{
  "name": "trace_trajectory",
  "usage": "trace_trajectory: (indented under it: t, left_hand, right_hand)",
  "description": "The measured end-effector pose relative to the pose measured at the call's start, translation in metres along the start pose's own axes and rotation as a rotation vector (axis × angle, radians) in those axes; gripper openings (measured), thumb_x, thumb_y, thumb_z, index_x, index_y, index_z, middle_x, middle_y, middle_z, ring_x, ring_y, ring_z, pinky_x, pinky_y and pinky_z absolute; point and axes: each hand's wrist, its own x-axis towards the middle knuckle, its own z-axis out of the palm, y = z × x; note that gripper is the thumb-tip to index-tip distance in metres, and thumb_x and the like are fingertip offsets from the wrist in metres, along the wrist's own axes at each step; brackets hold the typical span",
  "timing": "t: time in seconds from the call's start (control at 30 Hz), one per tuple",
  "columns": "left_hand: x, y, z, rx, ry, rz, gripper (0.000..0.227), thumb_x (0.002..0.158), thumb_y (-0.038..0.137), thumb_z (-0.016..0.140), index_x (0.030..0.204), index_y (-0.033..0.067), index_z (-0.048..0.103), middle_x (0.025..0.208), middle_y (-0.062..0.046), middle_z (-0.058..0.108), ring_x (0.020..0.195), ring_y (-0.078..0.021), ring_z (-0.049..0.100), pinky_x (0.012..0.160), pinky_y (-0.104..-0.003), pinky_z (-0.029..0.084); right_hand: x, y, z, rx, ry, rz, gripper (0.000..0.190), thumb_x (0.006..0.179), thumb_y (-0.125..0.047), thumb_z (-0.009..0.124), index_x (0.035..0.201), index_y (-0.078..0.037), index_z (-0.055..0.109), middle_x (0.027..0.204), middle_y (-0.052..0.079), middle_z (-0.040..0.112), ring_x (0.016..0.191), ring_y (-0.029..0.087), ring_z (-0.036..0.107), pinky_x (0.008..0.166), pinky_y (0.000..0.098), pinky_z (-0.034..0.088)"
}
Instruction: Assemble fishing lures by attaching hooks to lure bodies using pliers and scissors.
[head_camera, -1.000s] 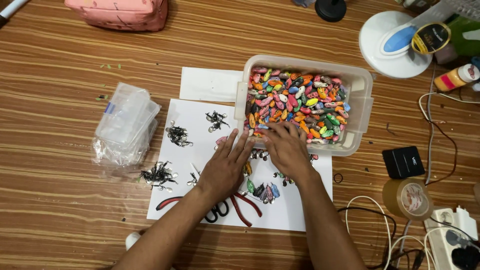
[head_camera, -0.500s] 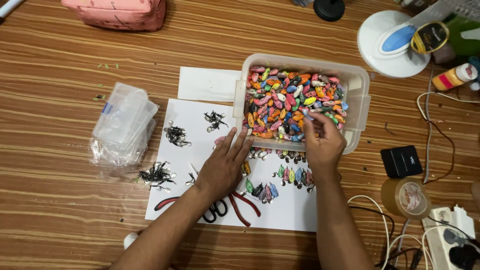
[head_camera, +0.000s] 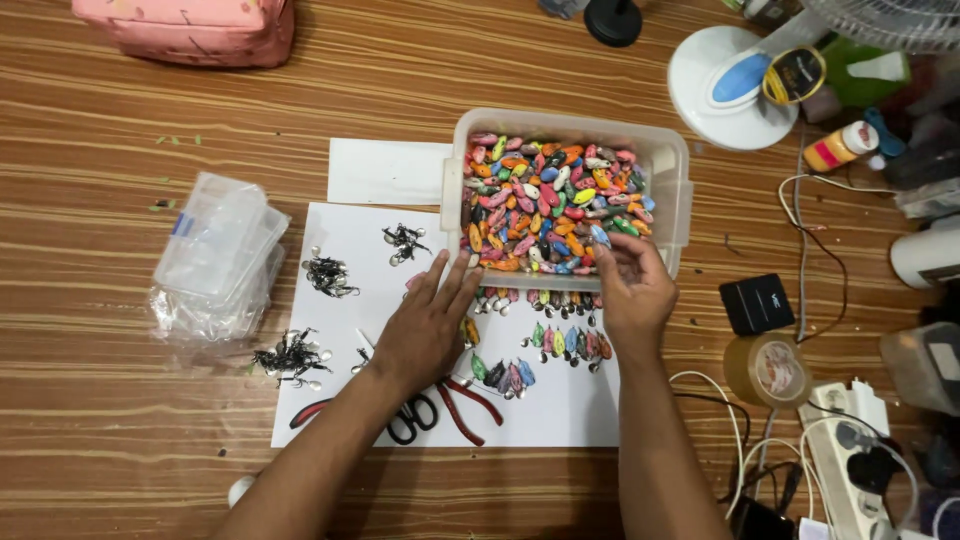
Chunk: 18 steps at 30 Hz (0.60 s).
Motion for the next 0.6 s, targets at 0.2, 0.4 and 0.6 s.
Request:
trace_trajectory:
  t: [0.2,0.4,0.6]
  left_hand:
    - [0.003,-0.003,-0.004,0.031,0.031,0.030,0.088,0.079,0.023,0.059,0.161,0.0129,0.031,0.169,-0.015,0.026,0.154,-0.0397,0.025,0.118,-0.048,0.035]
    - [0.006,-0.008,-0.005,-0.025,-0.060,0.024,0.093,0.077,0.024,0.063,0.162,0.0107,0.027,0.170,-0.017,0.022,0.154,-0.0427,0.019,0.118,-0.051,0.032]
    - [0.006,-0.006,-0.004,0.011,-0.116,-0.010,0.093,0.082,0.025,0.064,0.164,0.0138,0.023,0.171,-0.014,0.017,0.157,-0.0390,0.013,0.121,-0.049,0.027]
  right_hand:
    - [-0.027,0.028,-0.031,-0.075,0.115,0.098,0.022,0.092,-0.005,0.079,0.110,0.000,0.070,0.088,0.010,0.069,0.067,0.007,0.060,0.060,0.0212,0.053]
    - [-0.053,0.049,-0.046,-0.137,0.117,0.282,0.024,0.087,-0.009,0.083,0.109,-0.006,0.072,0.083,0.011,0.071,0.060,0.009,0.059,0.053,0.0233,0.051]
    - [-0.058,0.074,-0.050,-0.245,0.121,0.357,0.020,0.084,-0.017,0.086,0.102,-0.015,0.077,0.076,0.005,0.073,0.056,0.007,0.059,0.050,0.0230,0.049]
